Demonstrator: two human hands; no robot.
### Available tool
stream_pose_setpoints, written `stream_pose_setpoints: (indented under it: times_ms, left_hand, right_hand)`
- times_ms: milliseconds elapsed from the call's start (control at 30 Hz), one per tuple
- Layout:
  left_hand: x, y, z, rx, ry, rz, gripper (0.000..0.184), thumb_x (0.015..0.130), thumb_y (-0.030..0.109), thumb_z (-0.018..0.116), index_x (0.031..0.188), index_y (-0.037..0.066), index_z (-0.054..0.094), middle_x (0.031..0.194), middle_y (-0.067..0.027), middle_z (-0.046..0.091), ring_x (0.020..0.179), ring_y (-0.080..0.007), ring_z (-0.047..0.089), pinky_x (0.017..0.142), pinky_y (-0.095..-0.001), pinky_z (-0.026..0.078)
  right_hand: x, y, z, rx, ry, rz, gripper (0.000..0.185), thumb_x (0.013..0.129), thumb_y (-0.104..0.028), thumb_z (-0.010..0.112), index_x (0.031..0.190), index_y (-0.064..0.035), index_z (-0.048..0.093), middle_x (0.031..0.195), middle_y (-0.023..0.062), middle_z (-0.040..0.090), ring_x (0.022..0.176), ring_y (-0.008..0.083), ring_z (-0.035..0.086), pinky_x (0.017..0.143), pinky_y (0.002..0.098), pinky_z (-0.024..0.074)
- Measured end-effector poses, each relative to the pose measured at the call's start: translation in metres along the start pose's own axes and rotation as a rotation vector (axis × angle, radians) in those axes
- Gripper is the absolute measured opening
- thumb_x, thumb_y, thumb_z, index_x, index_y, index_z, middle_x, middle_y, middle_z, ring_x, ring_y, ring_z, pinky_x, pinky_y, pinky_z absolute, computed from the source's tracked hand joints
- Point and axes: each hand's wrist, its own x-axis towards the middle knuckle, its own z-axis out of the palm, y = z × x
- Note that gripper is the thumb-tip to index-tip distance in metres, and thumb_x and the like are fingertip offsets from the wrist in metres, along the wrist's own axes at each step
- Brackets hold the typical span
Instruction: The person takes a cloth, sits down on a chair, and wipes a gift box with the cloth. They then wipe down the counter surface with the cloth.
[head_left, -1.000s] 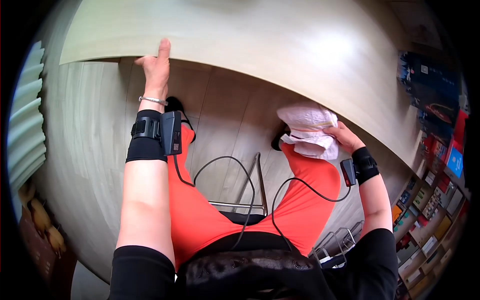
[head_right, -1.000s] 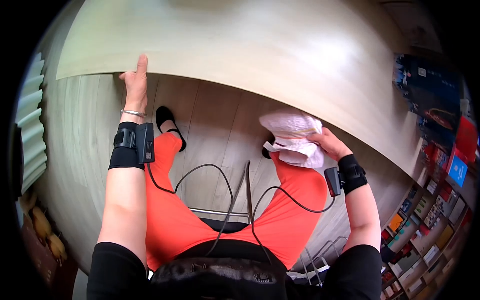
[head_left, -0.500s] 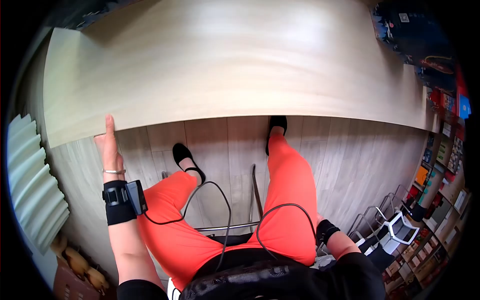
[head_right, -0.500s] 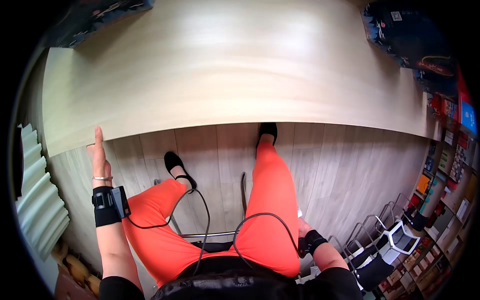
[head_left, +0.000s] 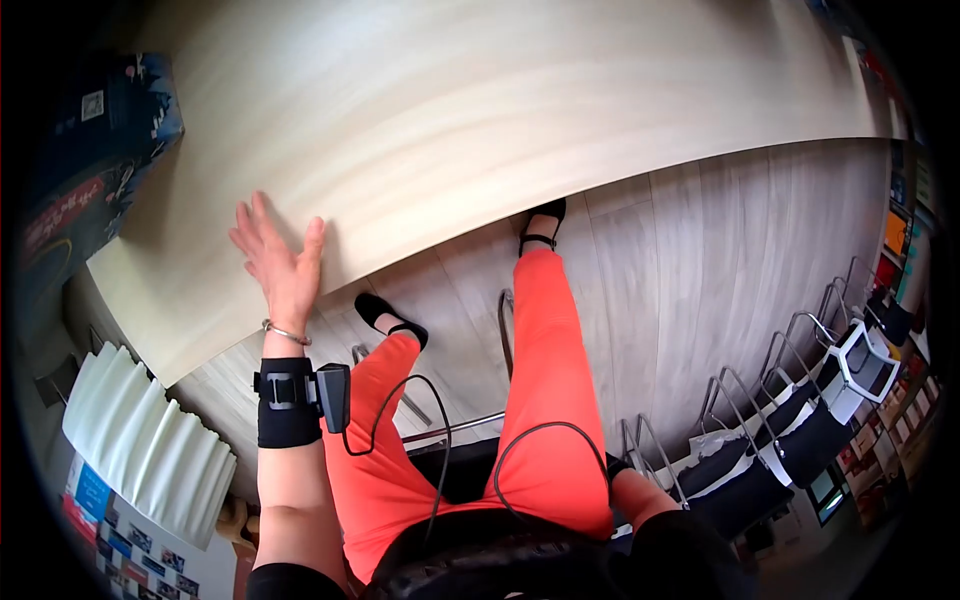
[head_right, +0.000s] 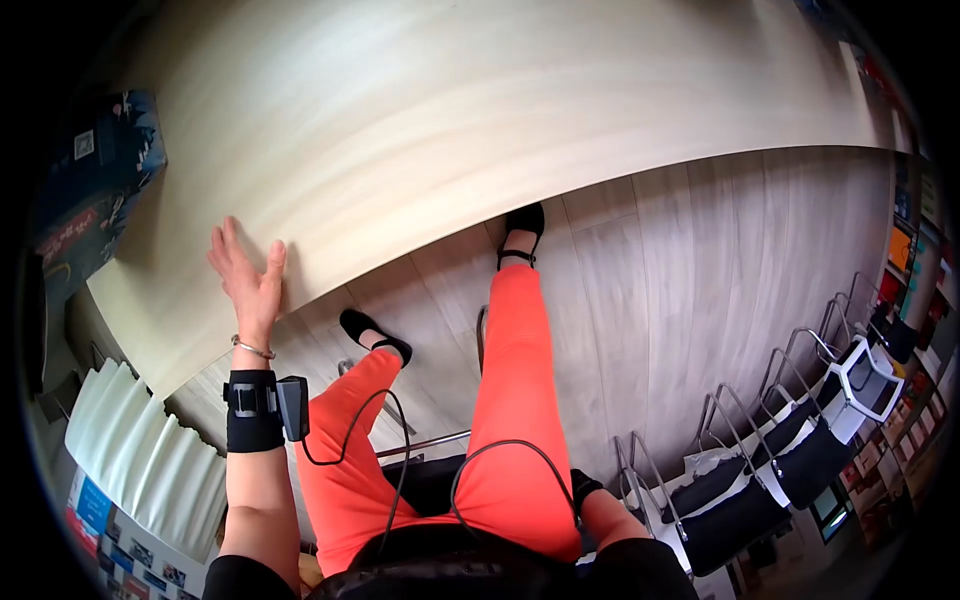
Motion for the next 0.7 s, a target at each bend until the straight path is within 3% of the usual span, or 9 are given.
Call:
stream_pose_setpoints:
  times_ms: [100, 200, 367, 467, 567, 700]
  left_hand:
    - [0.020, 0.040, 0.009, -0.013, -0.079, -0.142, 0.100, 0.077, 0.059, 0.066, 0.151, 0.019, 0.011, 0.155, -0.0190, -0.004, 0.137, -0.0543, -0.008, 0.098, -0.0771, 0.011]
    - [0.024, 0.046, 0.013, 0.068, -0.090, -0.219, 0.103, 0.077, 0.059, 0.066, 0.151, 0.020, 0.005, 0.155, -0.0191, -0.006, 0.137, -0.0540, -0.010, 0.098, -0.0772, 0.011]
    - [0.034, 0.008, 0.011, 0.113, -0.173, -0.112, 0.112, 0.074, 0.063, 0.066, 0.150, 0.024, -0.006, 0.154, -0.0202, -0.014, 0.136, -0.0550, -0.014, 0.095, -0.0788, 0.012]
    - [0.040, -0.004, 0.011, 0.145, -0.195, -0.088, 0.113, 0.074, 0.064, 0.066, 0.150, 0.025, -0.009, 0.153, -0.0217, -0.015, 0.135, -0.0557, -0.013, 0.096, -0.0783, 0.013]
    - [0.039, -0.003, 0.006, 0.153, -0.230, -0.097, 0.112, 0.075, 0.063, 0.065, 0.150, 0.024, -0.009, 0.152, -0.0238, -0.015, 0.135, -0.0562, -0.010, 0.097, -0.0774, 0.013]
    - [0.041, -0.025, 0.011, 0.227, -0.179, 0.026, 0.114, 0.074, 0.062, 0.067, 0.150, 0.023, -0.009, 0.152, -0.0241, -0.014, 0.135, -0.0567, -0.010, 0.097, -0.0770, 0.014]
  right_hand:
    - [0.007, -0.016, -0.012, 0.024, 0.001, 0.008, 0.038, 0.096, -0.032, 0.044, 0.120, -0.0055, 0.056, 0.112, 0.0081, 0.065, 0.097, 0.0212, 0.063, 0.085, 0.0339, 0.0496]
    - [0.012, -0.031, -0.024, 0.048, -0.015, 0.028, 0.038, 0.095, -0.031, 0.044, 0.119, -0.0055, 0.057, 0.110, 0.0080, 0.065, 0.096, 0.0211, 0.063, 0.084, 0.0339, 0.0492]
    - [-0.016, -0.019, -0.074, 0.021, -0.054, 0.110, 0.036, 0.095, -0.031, 0.044, 0.117, -0.0054, 0.058, 0.108, 0.0078, 0.066, 0.094, 0.0210, 0.063, 0.083, 0.0338, 0.0485]
    - [-0.106, 0.056, -0.158, -0.051, -0.078, 0.238, 0.036, 0.094, -0.030, 0.044, 0.115, -0.0054, 0.059, 0.107, 0.0078, 0.066, 0.094, 0.0209, 0.063, 0.083, 0.0338, 0.0481]
    - [-0.237, 0.173, -0.303, -0.067, -0.063, 0.485, 0.035, 0.094, -0.029, 0.044, 0.114, -0.0054, 0.060, 0.106, 0.0077, 0.067, 0.093, 0.0209, 0.063, 0.082, 0.0338, 0.0477]
    - [-0.289, 0.193, -0.404, -0.008, 0.041, 0.558, 0.034, 0.093, -0.029, 0.045, 0.112, -0.0053, 0.061, 0.104, 0.0076, 0.067, 0.092, 0.0208, 0.063, 0.082, 0.0338, 0.0472]
